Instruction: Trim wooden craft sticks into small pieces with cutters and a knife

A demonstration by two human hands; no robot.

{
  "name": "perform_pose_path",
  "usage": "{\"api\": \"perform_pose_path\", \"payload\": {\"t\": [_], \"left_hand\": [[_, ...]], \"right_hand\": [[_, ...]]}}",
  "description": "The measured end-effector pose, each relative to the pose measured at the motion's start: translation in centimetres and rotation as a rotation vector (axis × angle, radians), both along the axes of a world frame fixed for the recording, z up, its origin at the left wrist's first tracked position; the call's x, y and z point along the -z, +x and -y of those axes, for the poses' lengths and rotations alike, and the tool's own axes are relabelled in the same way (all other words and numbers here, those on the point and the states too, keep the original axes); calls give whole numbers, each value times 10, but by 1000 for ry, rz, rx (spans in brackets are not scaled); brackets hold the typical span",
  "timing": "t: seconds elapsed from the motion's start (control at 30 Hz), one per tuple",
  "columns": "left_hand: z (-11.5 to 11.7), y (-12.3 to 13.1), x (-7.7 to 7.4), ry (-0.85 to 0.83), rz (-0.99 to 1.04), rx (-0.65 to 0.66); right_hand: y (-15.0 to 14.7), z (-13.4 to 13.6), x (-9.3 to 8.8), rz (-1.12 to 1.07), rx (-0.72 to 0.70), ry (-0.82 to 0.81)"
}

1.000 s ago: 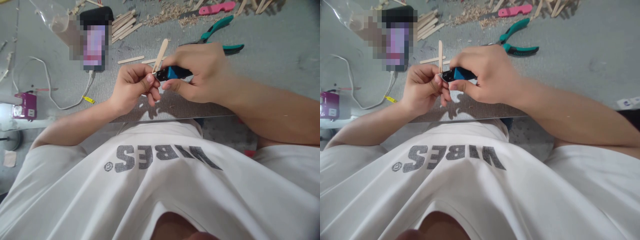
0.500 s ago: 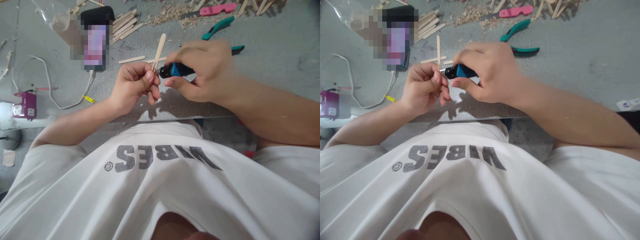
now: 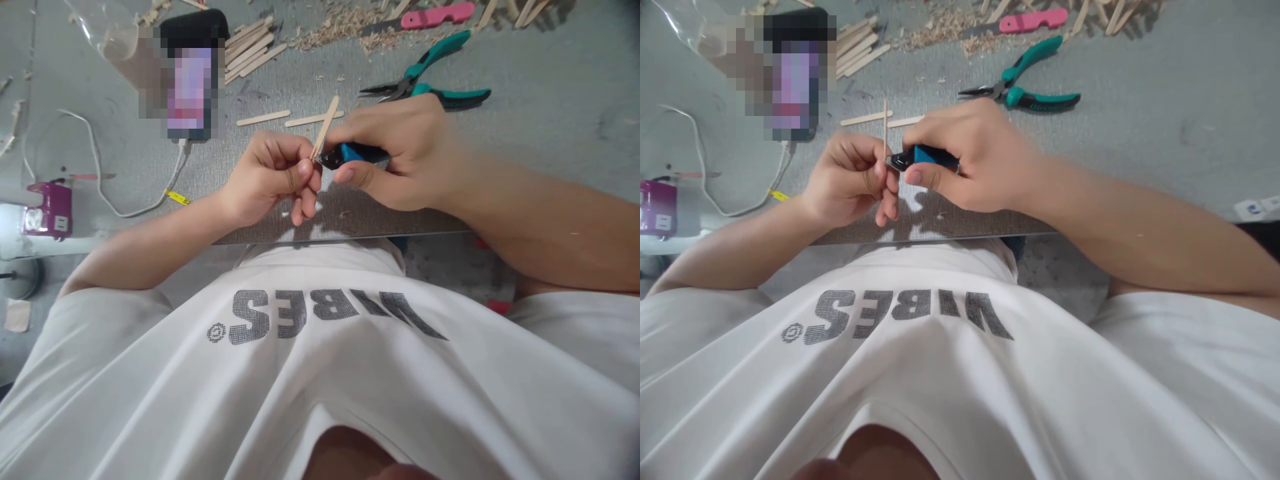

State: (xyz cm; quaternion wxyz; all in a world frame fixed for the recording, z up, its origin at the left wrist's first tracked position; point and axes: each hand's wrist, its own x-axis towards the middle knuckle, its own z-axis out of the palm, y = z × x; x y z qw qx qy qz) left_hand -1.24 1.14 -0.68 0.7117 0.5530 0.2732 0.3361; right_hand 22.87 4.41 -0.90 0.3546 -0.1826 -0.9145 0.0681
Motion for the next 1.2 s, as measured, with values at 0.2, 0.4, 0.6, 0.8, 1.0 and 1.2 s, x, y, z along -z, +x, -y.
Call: {"api": "perform_pose_path", "payload": {"t": [0.2, 0.4, 0.6, 0.8, 1.0, 1.2], "left_hand": [[2, 1, 0, 31, -47, -4], [5, 4, -2, 94, -13, -79], [3, 6, 9, 214, 63, -196], [1, 5, 13, 277, -122, -303], [4, 3, 11, 276, -167, -313], [5, 2, 10, 273, -158, -273]], "right_hand": [[-1, 8, 1, 51, -22, -57], [0, 13, -3, -42, -29, -68], [6, 12, -6, 57, 42, -77], [6, 9, -4, 21, 72, -82], [4, 0, -1, 12, 54, -50], [5, 0, -2, 62, 42, -54]]}}
